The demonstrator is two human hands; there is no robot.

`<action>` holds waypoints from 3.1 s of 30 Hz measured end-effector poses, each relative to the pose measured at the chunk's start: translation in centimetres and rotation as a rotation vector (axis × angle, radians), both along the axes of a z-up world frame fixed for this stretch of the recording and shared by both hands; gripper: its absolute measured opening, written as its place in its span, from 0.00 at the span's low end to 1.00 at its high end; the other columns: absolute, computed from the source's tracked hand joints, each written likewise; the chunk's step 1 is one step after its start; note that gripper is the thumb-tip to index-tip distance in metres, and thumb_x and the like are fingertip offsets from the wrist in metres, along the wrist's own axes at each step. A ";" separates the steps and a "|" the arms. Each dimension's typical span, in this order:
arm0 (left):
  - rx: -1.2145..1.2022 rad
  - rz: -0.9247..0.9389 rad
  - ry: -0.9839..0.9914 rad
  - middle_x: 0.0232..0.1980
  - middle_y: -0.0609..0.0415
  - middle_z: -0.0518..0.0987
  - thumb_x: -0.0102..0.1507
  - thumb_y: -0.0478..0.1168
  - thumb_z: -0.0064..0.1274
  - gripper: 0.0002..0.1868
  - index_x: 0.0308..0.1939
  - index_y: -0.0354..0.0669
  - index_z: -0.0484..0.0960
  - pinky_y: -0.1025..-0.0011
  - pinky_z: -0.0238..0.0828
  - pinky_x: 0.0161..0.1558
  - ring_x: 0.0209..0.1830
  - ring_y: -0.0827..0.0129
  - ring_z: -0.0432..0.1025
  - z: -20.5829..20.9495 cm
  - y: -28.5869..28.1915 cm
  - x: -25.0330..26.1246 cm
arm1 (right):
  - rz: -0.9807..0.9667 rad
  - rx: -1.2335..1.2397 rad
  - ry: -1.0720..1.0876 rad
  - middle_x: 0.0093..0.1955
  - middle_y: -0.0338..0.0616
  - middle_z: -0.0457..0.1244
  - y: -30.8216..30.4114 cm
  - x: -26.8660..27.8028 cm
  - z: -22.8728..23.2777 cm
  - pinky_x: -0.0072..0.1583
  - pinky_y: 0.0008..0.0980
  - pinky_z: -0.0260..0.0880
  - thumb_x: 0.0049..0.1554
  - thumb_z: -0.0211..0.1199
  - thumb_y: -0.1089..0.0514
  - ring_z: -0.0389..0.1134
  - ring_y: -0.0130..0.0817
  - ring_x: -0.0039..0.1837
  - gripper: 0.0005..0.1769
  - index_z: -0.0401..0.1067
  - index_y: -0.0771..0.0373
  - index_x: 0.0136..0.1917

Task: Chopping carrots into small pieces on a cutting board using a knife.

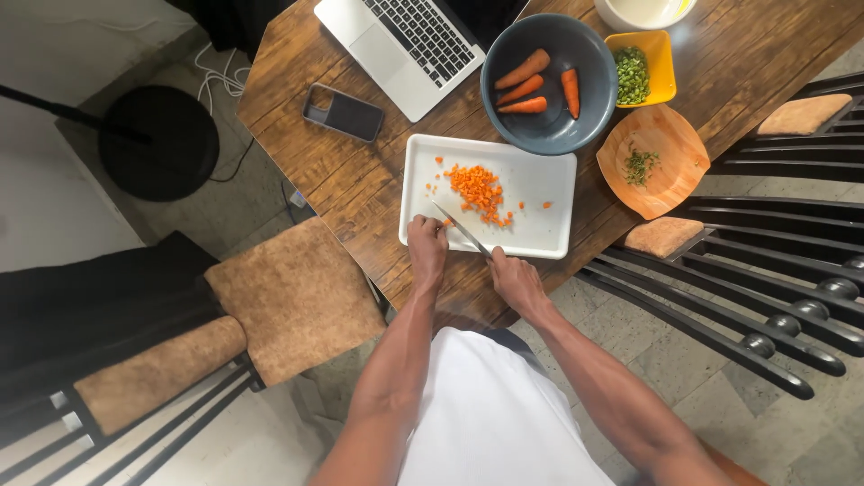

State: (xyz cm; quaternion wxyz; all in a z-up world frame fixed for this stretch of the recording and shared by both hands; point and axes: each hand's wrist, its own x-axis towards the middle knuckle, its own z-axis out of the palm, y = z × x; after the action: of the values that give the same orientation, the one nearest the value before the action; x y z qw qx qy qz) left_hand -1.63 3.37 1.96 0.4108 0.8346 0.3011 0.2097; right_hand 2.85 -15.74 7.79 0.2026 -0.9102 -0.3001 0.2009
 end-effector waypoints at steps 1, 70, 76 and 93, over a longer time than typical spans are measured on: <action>0.003 -0.004 -0.002 0.40 0.45 0.76 0.56 0.29 0.59 0.04 0.34 0.36 0.84 0.56 0.69 0.47 0.44 0.49 0.70 -0.2 0.0 0.1 | -0.004 0.003 -0.002 0.29 0.59 0.63 0.3 0.1 0.5 0.38 0.61 0.65 0.64 0.53 0.56 0.68 0.65 0.36 0.11 0.58 0.66 0.47; -0.429 0.029 0.005 0.37 0.47 0.79 0.68 0.34 0.40 0.11 0.48 0.34 0.78 0.65 0.71 0.44 0.38 0.64 0.75 0.8 3.9 -0.9 | -0.173 -0.096 -0.087 0.35 0.62 0.68 4.8 3.1 -3.0 0.44 0.61 0.71 0.64 0.49 0.53 0.72 0.63 0.41 0.14 0.68 0.65 0.50; -0.501 -0.021 0.032 0.39 0.48 0.80 0.69 0.36 0.40 0.12 0.48 0.35 0.78 0.64 0.71 0.44 0.39 0.63 0.75 1.7 4.4 -1.0 | -0.246 -0.106 -0.062 0.26 0.47 0.62 2.0 3.9 -0.7 0.35 0.46 0.67 0.68 0.47 0.50 0.67 0.43 0.31 0.19 0.69 0.67 0.48; -0.471 -0.088 0.008 0.35 0.48 0.79 0.68 0.35 0.37 0.13 0.47 0.35 0.78 0.65 0.71 0.40 0.35 0.63 0.74 -0.3 4.4 -0.9 | -0.215 -0.069 -0.224 0.31 0.51 0.66 -2.9 4.9 -2.8 0.39 0.50 0.69 0.69 0.46 0.45 0.70 0.53 0.37 0.20 0.69 0.60 0.47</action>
State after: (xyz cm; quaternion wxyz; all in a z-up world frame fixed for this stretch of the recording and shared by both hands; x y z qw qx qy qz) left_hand -2.49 7.78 1.63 0.6018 0.7289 0.3065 0.1122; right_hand 7.78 -18.65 4.99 0.1570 -0.9602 -0.2145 0.0853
